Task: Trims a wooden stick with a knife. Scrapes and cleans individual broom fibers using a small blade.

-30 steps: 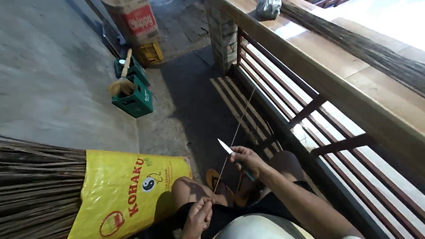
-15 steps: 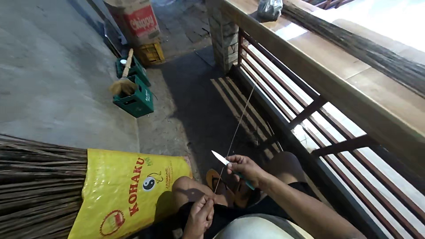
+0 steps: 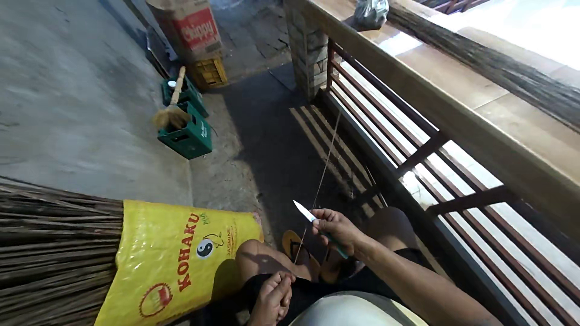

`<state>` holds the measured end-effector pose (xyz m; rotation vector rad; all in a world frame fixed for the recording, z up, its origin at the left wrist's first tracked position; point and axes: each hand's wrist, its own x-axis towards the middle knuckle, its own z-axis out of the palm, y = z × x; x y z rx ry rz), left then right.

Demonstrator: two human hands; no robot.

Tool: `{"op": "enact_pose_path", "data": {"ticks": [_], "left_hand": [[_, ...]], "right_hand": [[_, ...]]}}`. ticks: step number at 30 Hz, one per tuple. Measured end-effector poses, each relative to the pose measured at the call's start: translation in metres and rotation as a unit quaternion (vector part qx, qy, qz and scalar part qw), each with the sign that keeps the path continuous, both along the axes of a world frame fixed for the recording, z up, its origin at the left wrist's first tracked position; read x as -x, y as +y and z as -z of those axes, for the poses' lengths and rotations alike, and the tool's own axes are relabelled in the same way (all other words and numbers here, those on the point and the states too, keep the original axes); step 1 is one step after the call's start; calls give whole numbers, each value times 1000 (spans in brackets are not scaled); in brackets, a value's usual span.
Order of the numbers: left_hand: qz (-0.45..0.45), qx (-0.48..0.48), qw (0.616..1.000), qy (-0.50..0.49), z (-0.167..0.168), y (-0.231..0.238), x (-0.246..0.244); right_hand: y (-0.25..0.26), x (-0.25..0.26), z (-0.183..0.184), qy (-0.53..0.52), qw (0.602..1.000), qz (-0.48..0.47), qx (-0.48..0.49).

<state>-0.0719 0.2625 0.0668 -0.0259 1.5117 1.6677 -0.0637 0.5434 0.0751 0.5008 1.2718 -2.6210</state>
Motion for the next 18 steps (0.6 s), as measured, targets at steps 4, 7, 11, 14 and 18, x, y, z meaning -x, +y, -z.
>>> {"op": "enact_pose_path", "data": {"ticks": [4, 7, 11, 14, 18], "left_hand": [[-24, 35, 998, 41, 1, 14, -1], [-29, 22, 998, 48, -2, 21, 2], [-15, -14, 999, 24, -6, 14, 4], [-8, -16, 1000, 2, -3, 3, 0], [-9, 20, 1000, 9, 2, 5, -2]], "right_hand": [[-18, -9, -3, 22, 999, -33, -6], [-39, -20, 5, 52, 993, -109, -10], [-27, -14, 2, 38, 996, -76, -13], [1, -1, -4, -1, 1000, -9, -13], [-9, -6, 1, -1, 1000, -1, 1]]}}
